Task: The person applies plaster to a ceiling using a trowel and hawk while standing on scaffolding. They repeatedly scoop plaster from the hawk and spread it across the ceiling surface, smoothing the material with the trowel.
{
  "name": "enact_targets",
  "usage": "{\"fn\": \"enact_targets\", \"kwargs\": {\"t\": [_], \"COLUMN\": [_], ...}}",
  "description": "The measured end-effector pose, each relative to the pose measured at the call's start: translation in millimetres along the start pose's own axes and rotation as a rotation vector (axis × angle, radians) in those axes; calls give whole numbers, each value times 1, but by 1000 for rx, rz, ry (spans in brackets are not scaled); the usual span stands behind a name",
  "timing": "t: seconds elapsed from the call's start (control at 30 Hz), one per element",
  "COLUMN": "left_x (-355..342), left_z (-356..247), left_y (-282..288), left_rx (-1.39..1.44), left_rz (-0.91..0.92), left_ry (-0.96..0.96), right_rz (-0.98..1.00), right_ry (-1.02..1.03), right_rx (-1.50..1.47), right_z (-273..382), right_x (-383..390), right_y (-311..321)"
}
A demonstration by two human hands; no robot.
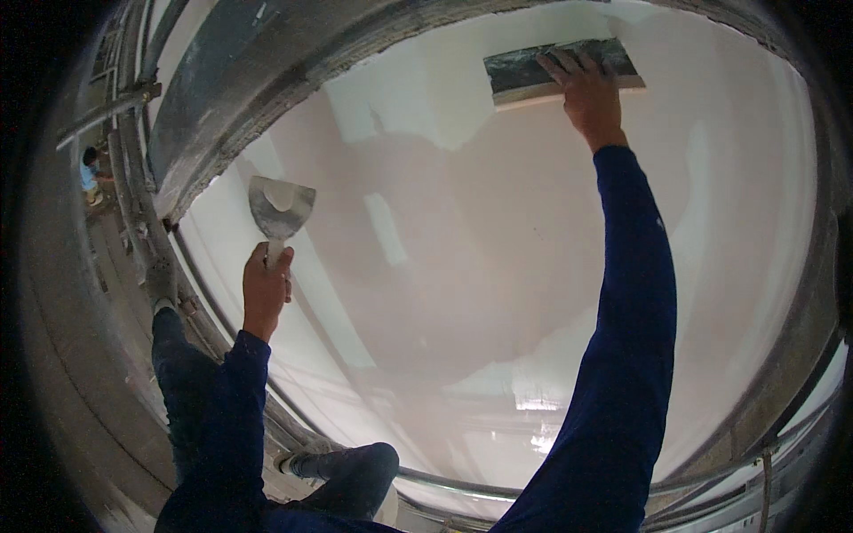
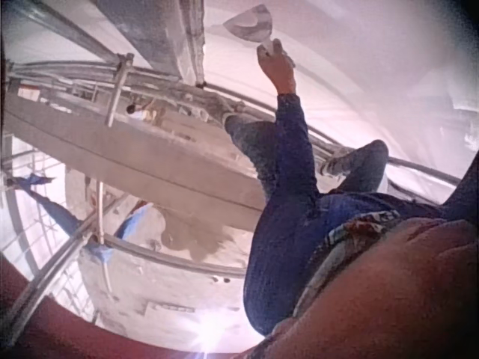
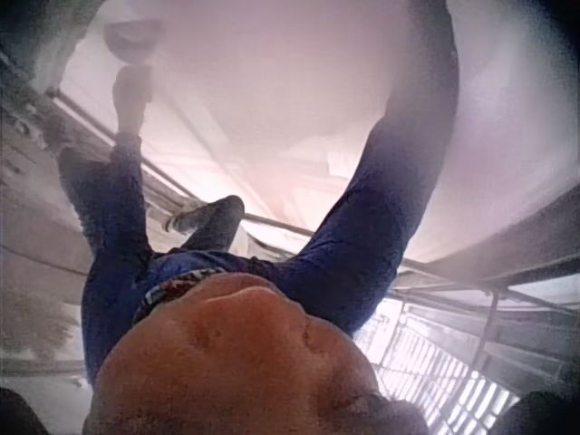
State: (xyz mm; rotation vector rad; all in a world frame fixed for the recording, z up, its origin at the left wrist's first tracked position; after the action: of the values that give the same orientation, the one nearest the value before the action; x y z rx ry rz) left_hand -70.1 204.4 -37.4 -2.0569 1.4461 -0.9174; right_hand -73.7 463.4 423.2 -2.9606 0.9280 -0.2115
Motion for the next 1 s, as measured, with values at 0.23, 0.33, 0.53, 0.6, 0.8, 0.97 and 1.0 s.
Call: {"fn": "enact_targets", "kwargs": {"t": [0.23, 0.33, 0.53, 0.6, 0.8, 0.97, 1.0], "left_x": [-2, -3, -5, -5, -3, -6, -6], "left_z": [16, 26, 28, 28, 21, 23, 23], "left_y": [-8, -15, -9, -7, -8, -17, -17], "left_rx": [-31, -93, -137, -131, -91, 34, 1], "left_rz": [33, 57, 83, 88, 59, 101, 89], "left_ry": [33, 58, 40, 53, 32, 45, 59], "right_rz": [237, 212, 396, 443, 333, 39, -47], "right_ry": [-20, -14, -22, -9, -38, -9, -11], "right_rx": [-75, -137, -214, -254, -249, -268, -212], "right_z": [19, 22, 36, 41, 41, 55, 58], "right_x": [120, 190, 324, 372, 357, 170, 130], "right_y": [-6, -5, -19, -12, 14, 41, 49]}}
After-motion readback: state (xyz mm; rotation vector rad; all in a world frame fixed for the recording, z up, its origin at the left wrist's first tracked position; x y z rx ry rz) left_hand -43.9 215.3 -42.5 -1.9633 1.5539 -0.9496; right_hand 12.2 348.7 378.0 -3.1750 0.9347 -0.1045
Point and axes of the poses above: each hand's wrist, its own x-axis away from the middle knuckle, its own y-axis out of the back of the hand, z = x × y, the point moved 9 cm from there along -x, towards the middle knuckle, and after that the axes turned 12 degrees about z, right-handed, at the moved point
